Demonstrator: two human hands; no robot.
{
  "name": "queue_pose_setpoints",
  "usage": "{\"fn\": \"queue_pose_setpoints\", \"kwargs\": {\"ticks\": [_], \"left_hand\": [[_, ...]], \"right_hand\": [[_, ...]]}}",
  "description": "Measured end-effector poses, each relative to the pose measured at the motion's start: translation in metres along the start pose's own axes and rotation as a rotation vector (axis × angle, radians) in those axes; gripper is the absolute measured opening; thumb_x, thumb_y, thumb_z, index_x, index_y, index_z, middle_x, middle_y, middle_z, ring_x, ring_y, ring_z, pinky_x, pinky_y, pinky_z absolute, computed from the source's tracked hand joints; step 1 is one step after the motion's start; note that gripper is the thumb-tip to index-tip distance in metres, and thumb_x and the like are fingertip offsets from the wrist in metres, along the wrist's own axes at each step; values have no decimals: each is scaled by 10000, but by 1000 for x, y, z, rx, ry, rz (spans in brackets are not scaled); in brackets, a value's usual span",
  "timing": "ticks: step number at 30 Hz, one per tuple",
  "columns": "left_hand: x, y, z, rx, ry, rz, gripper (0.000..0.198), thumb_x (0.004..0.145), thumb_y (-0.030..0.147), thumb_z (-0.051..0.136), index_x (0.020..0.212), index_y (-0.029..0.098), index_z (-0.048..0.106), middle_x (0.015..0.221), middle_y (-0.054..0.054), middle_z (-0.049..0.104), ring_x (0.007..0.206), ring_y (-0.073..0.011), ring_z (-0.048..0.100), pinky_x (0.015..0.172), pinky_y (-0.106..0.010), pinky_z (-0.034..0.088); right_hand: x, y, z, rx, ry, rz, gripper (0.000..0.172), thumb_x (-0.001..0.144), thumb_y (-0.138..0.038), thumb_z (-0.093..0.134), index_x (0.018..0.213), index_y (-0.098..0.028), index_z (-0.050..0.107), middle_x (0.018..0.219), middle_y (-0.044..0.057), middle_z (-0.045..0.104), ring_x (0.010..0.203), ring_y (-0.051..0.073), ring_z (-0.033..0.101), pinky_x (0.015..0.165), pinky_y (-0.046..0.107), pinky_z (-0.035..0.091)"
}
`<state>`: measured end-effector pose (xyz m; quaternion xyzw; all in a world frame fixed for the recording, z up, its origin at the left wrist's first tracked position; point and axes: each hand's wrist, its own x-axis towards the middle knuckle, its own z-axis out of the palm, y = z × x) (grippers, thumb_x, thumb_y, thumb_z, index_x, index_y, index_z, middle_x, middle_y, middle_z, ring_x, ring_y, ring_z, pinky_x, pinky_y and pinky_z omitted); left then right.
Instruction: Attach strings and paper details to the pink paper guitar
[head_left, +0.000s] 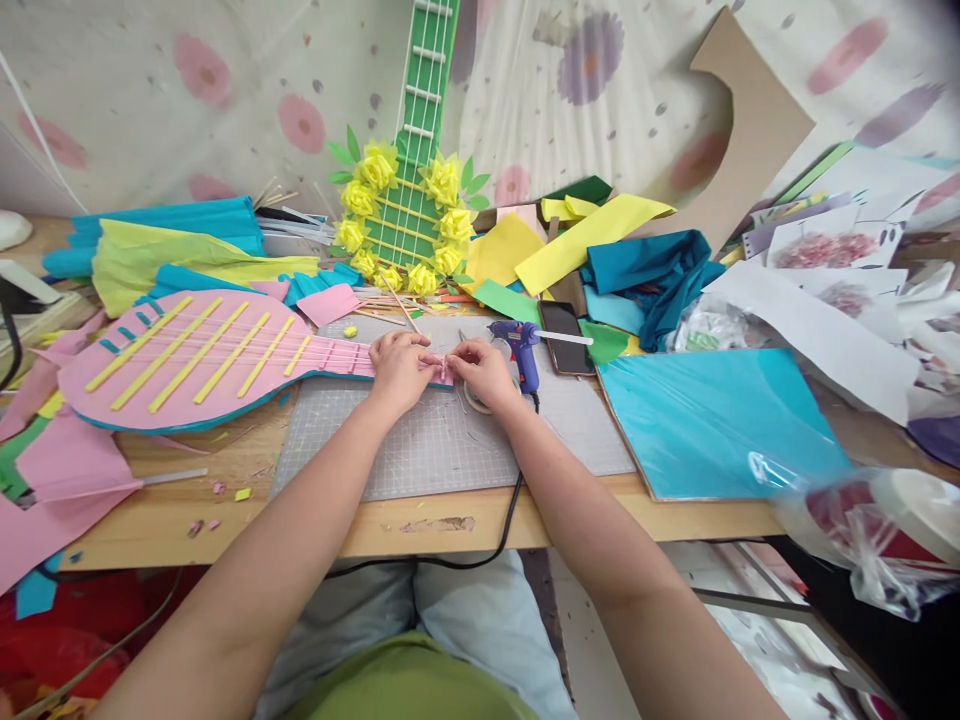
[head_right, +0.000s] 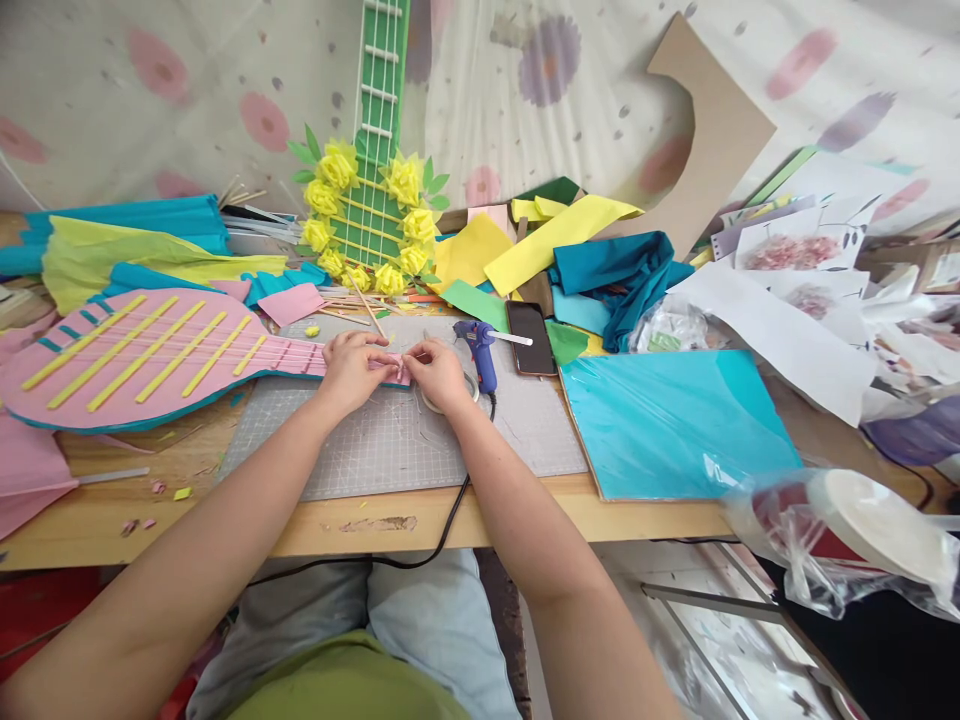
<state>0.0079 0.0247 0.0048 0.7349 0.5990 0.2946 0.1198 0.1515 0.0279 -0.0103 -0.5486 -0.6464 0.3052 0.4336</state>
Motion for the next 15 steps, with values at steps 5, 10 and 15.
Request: {"fn": "queue_pose_setpoints", "kwargs": {"ticks": [5, 10, 15], "left_hand": [[-2, 3, -4, 15, -35, -2, 57, 706, 247, 666, 713, 285, 708, 1095, 13, 631, 1137, -250, 411, 979, -458, 252], [-1, 1, -3, 33, -56, -12, 77, 727, 276, 647, 770, 292, 710, 1099, 21, 628, 1140, -232, 406, 980, -431, 266], [0, 0, 0, 25, -64, -50, 78, 722, 287, 649, 768, 278, 711, 1098, 12, 632, 1129, -235, 424, 973, -426, 285]], "right_hand": [[2, -1, 2, -74, 1, -50, 96, 715, -230, 578, 643, -167, 579, 723, -11, 532, 668, 101, 514, 694, 254, 423], [3, -2, 7, -60, 10, -65, 87, 707, -230, 607, 640, -176, 596, 740, -15, 522, 655, 95, 512, 686, 251, 421], [2, -4, 8, -42, 29, -100, 104, 702, -231, 628, 613, -181, 605, 703, -13, 536, 681, 107, 515, 707, 258, 422]]}}
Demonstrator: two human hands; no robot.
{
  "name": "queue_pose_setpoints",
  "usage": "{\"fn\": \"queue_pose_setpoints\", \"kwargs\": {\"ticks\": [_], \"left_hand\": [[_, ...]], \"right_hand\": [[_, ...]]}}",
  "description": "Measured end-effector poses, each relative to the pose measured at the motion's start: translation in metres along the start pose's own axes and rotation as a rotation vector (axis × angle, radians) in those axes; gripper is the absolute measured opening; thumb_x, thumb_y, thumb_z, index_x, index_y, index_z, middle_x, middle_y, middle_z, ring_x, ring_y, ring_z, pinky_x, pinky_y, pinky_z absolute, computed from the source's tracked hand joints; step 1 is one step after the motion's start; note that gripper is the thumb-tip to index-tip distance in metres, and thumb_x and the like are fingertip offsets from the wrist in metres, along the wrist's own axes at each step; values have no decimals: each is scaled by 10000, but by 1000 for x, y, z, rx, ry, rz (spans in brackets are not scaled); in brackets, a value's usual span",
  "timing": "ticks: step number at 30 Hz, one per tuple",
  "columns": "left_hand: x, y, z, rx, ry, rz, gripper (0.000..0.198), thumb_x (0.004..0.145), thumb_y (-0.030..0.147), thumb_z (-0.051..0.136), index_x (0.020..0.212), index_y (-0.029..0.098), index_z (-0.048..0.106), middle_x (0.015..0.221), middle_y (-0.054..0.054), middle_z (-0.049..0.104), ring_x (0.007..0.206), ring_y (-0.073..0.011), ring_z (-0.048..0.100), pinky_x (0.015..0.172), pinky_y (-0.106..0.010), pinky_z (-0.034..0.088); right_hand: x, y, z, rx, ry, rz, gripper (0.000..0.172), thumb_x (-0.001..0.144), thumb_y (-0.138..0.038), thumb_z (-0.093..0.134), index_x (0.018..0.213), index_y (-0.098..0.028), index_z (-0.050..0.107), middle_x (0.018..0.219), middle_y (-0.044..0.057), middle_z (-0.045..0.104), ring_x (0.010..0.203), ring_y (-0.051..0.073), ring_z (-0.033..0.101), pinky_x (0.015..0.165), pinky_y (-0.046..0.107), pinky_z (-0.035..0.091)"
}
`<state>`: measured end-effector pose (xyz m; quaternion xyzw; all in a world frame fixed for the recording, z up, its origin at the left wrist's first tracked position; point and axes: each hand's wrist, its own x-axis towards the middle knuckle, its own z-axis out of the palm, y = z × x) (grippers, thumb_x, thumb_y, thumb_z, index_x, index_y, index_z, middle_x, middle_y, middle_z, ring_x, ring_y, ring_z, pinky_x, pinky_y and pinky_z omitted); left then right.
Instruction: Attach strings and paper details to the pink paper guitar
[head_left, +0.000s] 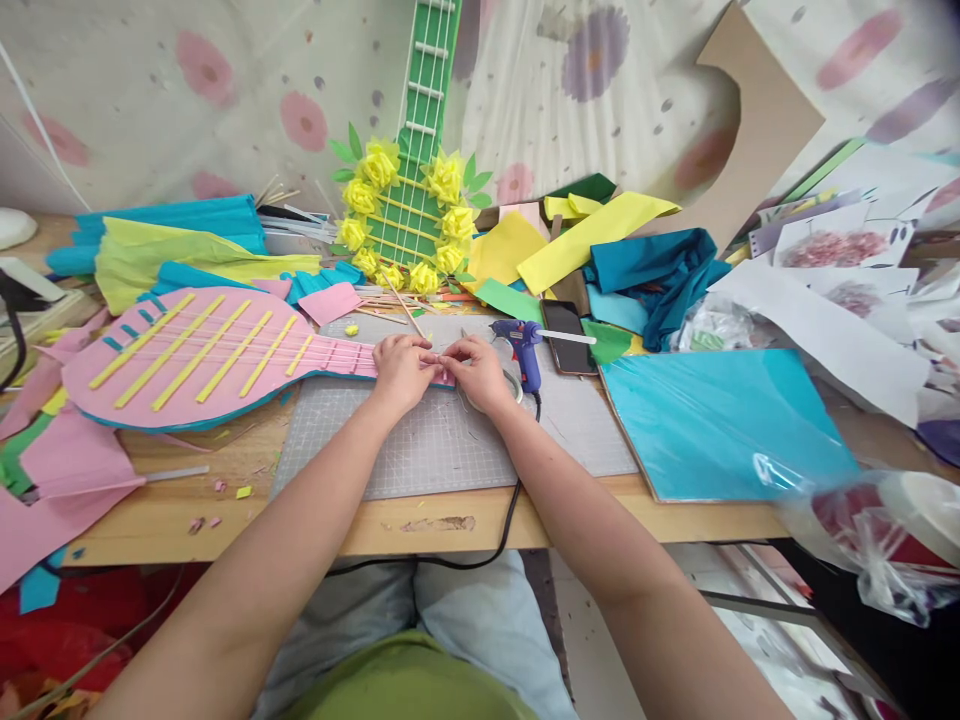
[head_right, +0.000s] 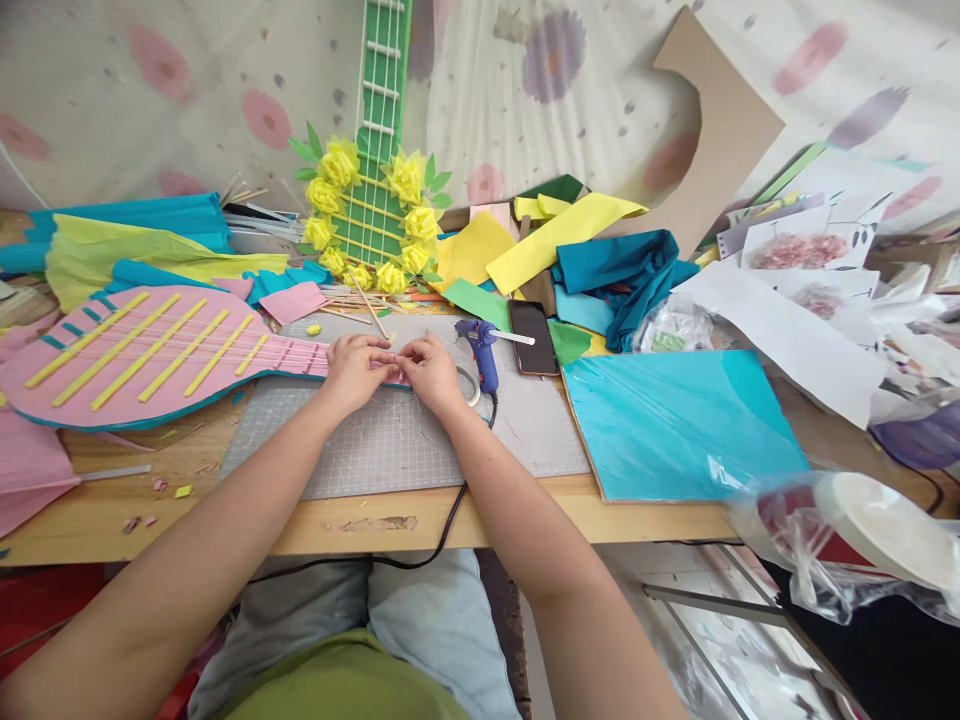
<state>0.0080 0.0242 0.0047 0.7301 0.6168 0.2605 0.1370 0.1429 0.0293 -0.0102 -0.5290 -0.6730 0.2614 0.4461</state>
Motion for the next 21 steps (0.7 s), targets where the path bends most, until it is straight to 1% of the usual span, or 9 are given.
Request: {"fn": "queue_pose_setpoints", "kwargs": {"ticks": [8, 12, 14, 16, 21], "left_hand": [[1, -2, 4, -4, 32, -1, 85, 723, 308, 648, 740, 253, 709, 1127, 7, 624, 1145, -241, 413, 978, -433, 281], [-1, -2, -3, 28, 52, 97, 92, 741, 305, 627, 734, 262, 708, 1096, 6, 631, 1121, -245, 411, 947, -445, 285], [-2, -2, -8, 65, 58, 152, 93, 732, 310, 627, 723, 260, 705, 1058, -2, 636, 1097, -248, 421, 922, -443, 293], [-4, -3, -12, 101, 56, 167, 111, 730, 317, 614, 717, 248, 699, 1014, -15, 640, 1064, -251, 440, 896, -443, 304], [-2, -5, -11, 139, 22, 107, 183, 743, 366, 582, 716, 215, 682, 985, -42, 631, 1042, -263, 453, 870, -444, 319]], "right_hand": [[-6, -4, -1, 24, 35, 3, 101, 689, -205, 616, 594, -176, 602, 682, -9, 547, 670, 113, 511, 707, 266, 417], [-2, 0, 0, -49, 57, 113, 106, 708, -227, 580, 619, -170, 569, 691, -4, 527, 684, 126, 497, 685, 271, 398], [1, 1, -2, -98, 25, 169, 107, 722, -238, 557, 638, -171, 546, 702, -3, 520, 683, 129, 486, 682, 275, 385], [1, 1, -4, -136, -29, 185, 109, 742, -239, 526, 655, -173, 522, 712, -1, 514, 690, 131, 478, 690, 279, 378], [-2, -4, -10, -216, -124, 95, 108, 771, -189, 446, 664, -187, 455, 748, 10, 492, 770, 142, 469, 756, 288, 379]]}}
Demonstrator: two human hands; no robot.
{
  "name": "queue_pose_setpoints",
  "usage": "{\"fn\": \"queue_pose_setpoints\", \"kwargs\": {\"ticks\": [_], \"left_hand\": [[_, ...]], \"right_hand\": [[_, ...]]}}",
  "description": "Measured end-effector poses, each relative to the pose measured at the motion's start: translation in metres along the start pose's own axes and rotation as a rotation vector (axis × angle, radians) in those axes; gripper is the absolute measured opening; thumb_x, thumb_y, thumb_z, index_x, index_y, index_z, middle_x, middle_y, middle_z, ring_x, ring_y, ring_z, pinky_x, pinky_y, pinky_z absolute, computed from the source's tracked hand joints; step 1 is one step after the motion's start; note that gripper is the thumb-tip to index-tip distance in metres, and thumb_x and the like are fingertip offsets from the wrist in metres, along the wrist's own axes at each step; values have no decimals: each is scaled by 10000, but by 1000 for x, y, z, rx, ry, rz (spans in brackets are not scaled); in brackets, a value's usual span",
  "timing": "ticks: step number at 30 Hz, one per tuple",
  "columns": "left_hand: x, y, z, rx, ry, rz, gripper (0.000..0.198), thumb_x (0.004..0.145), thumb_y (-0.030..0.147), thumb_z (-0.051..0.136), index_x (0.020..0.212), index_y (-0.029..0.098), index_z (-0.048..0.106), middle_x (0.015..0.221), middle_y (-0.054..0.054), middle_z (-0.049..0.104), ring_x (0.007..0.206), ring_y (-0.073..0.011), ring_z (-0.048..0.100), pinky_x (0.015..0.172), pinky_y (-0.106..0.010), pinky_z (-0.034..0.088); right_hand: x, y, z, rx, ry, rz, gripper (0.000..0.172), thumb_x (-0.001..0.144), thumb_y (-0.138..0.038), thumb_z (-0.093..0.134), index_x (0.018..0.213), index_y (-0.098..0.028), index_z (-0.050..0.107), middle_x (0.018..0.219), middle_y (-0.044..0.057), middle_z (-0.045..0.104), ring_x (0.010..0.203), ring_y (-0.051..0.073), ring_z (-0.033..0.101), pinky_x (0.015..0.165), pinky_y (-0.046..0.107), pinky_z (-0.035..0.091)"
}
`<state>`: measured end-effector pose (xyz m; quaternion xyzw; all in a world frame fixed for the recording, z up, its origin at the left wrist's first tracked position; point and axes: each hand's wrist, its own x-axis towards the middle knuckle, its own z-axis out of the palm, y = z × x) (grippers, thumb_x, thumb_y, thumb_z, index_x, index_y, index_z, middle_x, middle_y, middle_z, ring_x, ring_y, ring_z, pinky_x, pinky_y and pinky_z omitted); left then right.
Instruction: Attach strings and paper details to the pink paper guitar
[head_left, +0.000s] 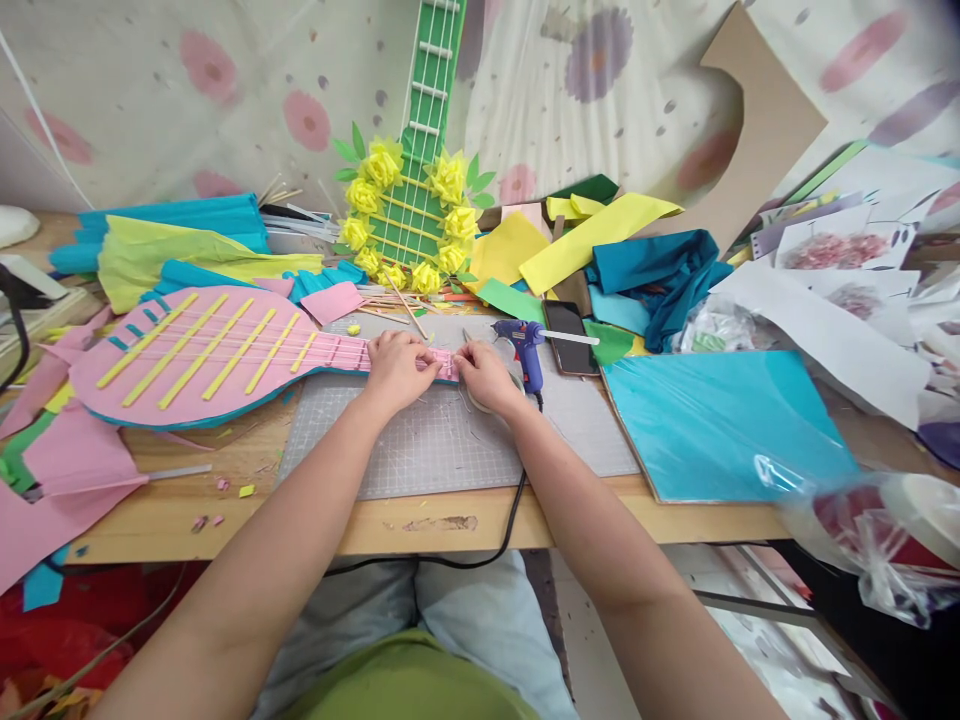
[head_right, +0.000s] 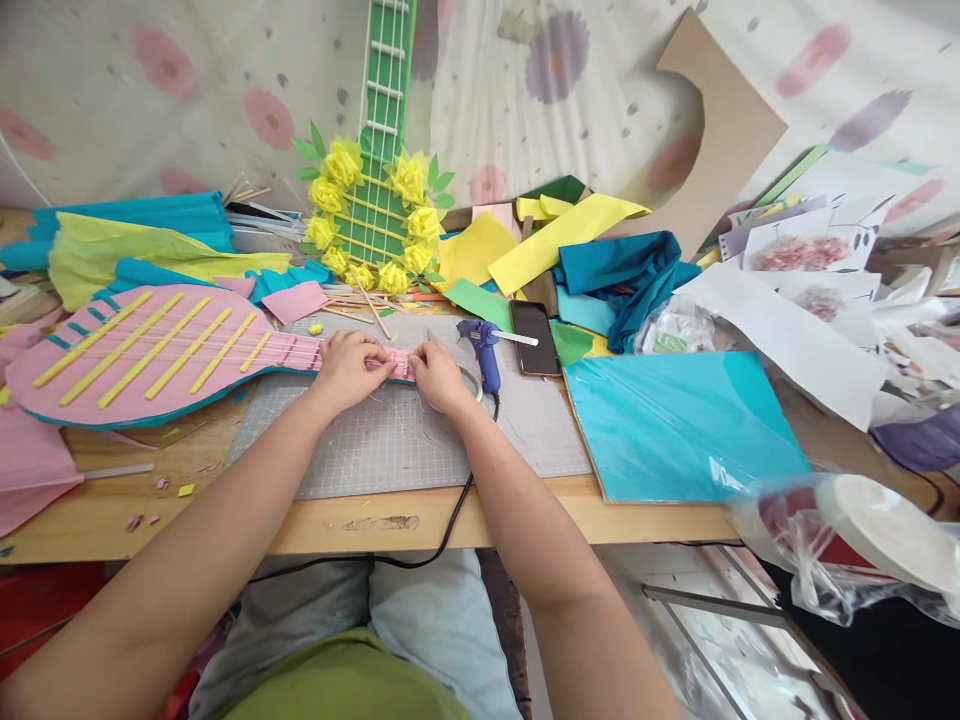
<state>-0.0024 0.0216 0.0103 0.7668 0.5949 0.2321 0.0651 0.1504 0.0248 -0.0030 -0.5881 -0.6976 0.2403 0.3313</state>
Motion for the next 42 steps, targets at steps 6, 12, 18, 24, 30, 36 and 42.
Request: {"fn": "queue_pose_setpoints", "kwargs": {"ticks": [6, 12, 18, 24, 30, 36, 42], "left_hand": [[1, 8, 5, 63, 3, 26, 120, 719, 271, 583, 663, 184, 643, 985, -64, 615, 1047, -254, 451, 890, -420, 323], [1, 20, 2, 154, -55, 19, 142, 732, 232, 524, 722, 161, 647, 990, -105, 607, 1048, -271, 448, 876, -416, 337], [1, 20, 2, 190, -58, 11, 189, 748, 265, 507, 762, 159, 663, 971, -125, 601, 1034, -293, 439, 863, -436, 343], [1, 2, 0, 128, 18, 92, 204, 761, 326, 511, 707, 203, 665, 969, -82, 592, 1030, -276, 431, 873, -431, 347], [2, -2, -5, 179, -40, 86, 271, 775, 374, 497, 641, 199, 654, 890, -87, 597, 997, -275, 447, 874, -444, 340], [3, 2, -8, 150, -132, -53, 334, 760, 436, 486, 634, 184, 665, 897, -104, 602, 1010, -309, 456, 876, -469, 332], [1, 4, -9, 122, -68, -55, 182, 724, 337, 547, 668, 206, 660, 955, -74, 608, 1059, -287, 448, 950, -473, 282]], "right_hand": [[-3, -3, -2, -111, -36, 12, 95, 789, -169, 403, 716, -179, 462, 832, 47, 499, 825, 157, 470, 817, 318, 387], [-2, -3, 1, -176, -2, 21, 108, 785, -158, 398, 749, -167, 500, 866, 70, 516, 816, 166, 475, 811, 336, 396], [-1, 1, 0, -132, 20, -11, 96, 780, -161, 408, 725, -176, 486, 817, 52, 507, 800, 165, 468, 796, 326, 391], [0, 2, -4, -23, -29, -181, 75, 784, -169, 446, 717, -188, 475, 838, 34, 492, 861, 159, 463, 847, 318, 368], [5, 2, -6, 154, -183, -224, 84, 765, -220, 505, 702, -171, 530, 842, 17, 489, 836, 125, 474, 821, 276, 385], [13, -1, -6, 248, -246, -59, 119, 709, -218, 561, 608, -156, 544, 638, -21, 516, 647, 99, 479, 651, 231, 383], [13, -7, -6, 314, -333, 18, 146, 713, -181, 525, 570, -156, 532, 535, -34, 531, 545, 86, 479, 559, 212, 363]]}}
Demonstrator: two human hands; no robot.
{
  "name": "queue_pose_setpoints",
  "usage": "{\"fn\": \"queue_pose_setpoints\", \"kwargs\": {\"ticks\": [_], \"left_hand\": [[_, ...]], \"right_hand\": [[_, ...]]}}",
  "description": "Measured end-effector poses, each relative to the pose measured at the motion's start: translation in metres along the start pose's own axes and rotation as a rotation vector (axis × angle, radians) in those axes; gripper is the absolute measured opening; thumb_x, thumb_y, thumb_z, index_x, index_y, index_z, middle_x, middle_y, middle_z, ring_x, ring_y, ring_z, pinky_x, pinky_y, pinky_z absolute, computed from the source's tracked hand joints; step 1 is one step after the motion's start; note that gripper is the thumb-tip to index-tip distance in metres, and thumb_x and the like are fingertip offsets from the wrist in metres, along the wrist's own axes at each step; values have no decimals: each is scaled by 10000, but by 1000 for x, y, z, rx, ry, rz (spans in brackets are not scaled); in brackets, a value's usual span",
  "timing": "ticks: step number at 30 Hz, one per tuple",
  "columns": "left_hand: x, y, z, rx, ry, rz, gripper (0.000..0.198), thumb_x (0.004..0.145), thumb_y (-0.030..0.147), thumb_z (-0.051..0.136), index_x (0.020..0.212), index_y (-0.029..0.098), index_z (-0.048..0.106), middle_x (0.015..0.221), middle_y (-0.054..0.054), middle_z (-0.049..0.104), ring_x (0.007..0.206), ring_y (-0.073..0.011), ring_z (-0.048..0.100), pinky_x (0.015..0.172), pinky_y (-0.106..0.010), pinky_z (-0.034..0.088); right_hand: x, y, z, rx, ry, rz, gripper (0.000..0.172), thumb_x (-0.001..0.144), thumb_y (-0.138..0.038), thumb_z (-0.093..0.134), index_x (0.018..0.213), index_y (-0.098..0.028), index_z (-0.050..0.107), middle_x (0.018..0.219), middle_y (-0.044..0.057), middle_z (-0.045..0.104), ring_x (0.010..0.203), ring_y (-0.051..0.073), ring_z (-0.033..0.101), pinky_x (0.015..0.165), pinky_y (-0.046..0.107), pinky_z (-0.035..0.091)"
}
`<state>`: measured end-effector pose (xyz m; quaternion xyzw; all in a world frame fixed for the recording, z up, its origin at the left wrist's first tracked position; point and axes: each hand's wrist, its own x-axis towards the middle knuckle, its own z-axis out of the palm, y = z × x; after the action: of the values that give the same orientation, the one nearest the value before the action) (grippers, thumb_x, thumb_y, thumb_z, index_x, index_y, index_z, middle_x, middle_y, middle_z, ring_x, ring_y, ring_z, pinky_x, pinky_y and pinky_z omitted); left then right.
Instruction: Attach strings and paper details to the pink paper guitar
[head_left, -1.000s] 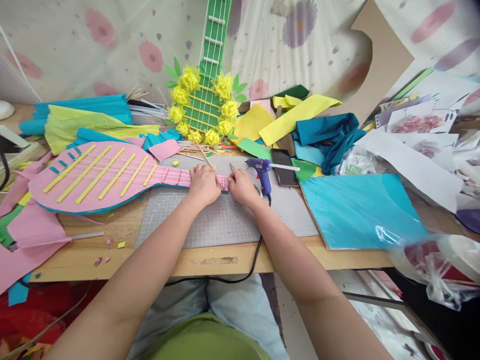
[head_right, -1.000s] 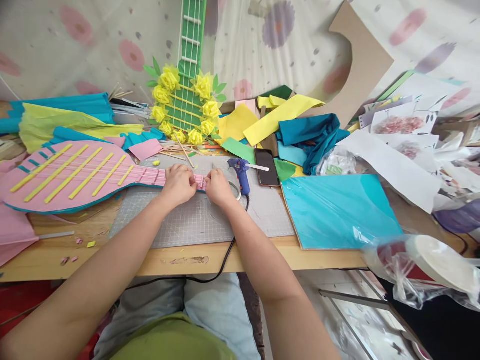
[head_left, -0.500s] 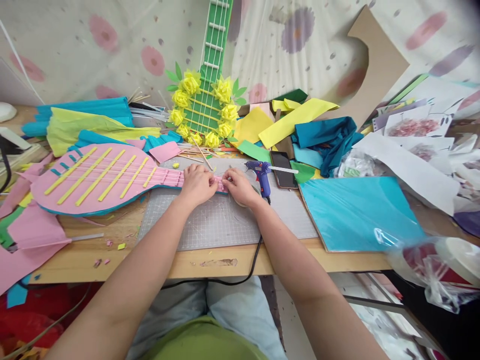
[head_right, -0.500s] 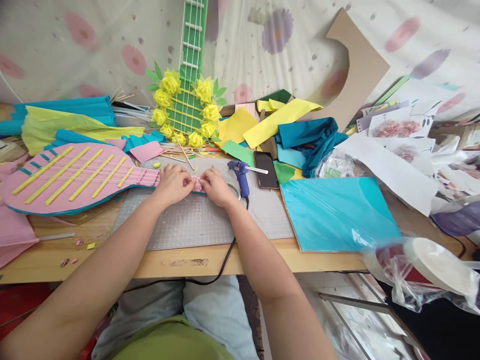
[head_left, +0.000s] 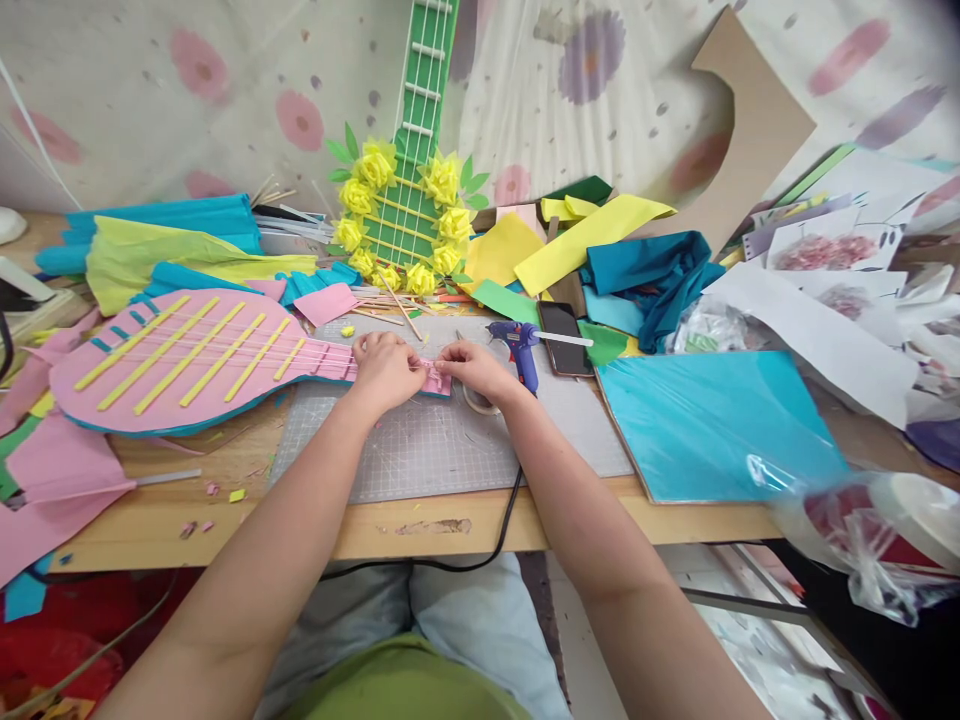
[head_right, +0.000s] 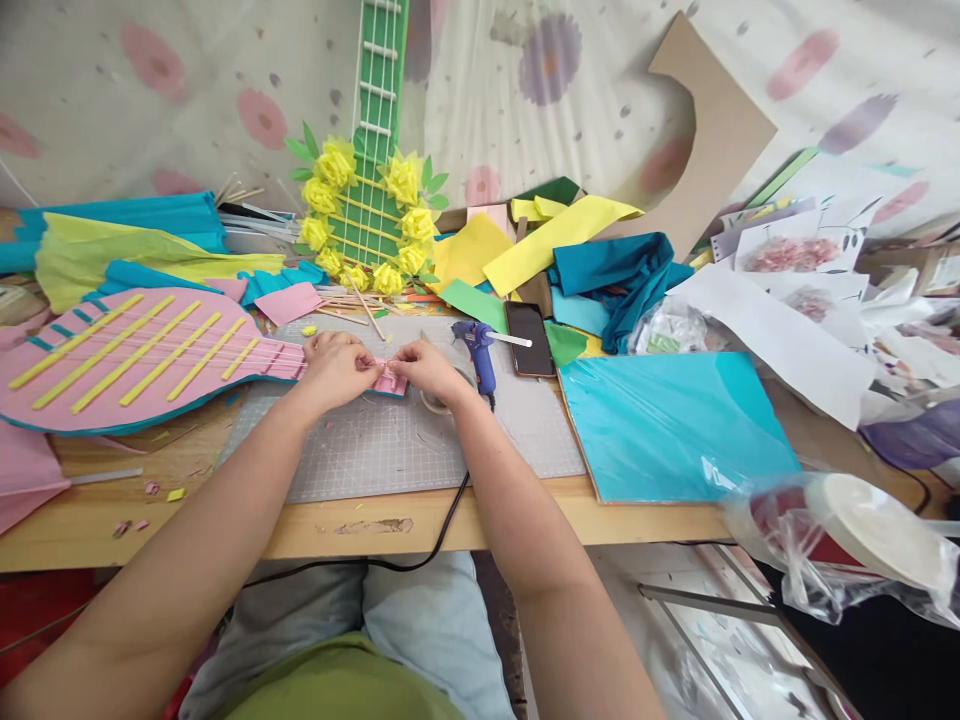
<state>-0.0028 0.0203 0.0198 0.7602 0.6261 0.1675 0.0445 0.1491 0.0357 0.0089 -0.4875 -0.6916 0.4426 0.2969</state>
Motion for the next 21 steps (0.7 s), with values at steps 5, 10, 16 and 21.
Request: {"fn": "queue_pose_setpoints", "kwargs": {"ticks": [5, 10, 16, 21], "left_hand": [[1, -15, -11, -48, -113, 190, 273, 701, 419, 595, 888, 221, 618, 1038, -54, 588, 1053, -251, 486, 940, -414, 327], [6, -38, -29, 121, -273, 321, 646, 581, 369, 692, 1174, 213, 491, 1195, -81, 544, 1109, -268, 488, 923, -367, 366], [8, -41, -38, 248, -283, 425, 389, 610, 227, 613, 999, 213, 594, 1037, -58, 591, 1021, -240, 529, 846, -316, 415], [19, -39, -57, 259, -266, 505, 320, 642, 165, 551, 949, 225, 621, 1027, -66, 599, 1046, -238, 517, 905, -329, 385]], "right_hand": [[-1, 6, 1, -85, 26, -11, 79, 726, -194, 524, 674, -154, 569, 625, -22, 566, 605, 96, 513, 622, 229, 397], [0, 10, 4, -253, 102, -43, 92, 748, -218, 529, 736, -159, 599, 788, 15, 586, 735, 118, 526, 679, 243, 397], [-9, 0, 6, -305, 114, -112, 70, 754, -188, 534, 712, -158, 581, 822, 26, 563, 794, 128, 511, 740, 262, 395], [-15, -6, 6, -235, 112, -194, 79, 759, -181, 536, 686, -163, 558, 869, 31, 564, 856, 126, 514, 814, 276, 397]]}}
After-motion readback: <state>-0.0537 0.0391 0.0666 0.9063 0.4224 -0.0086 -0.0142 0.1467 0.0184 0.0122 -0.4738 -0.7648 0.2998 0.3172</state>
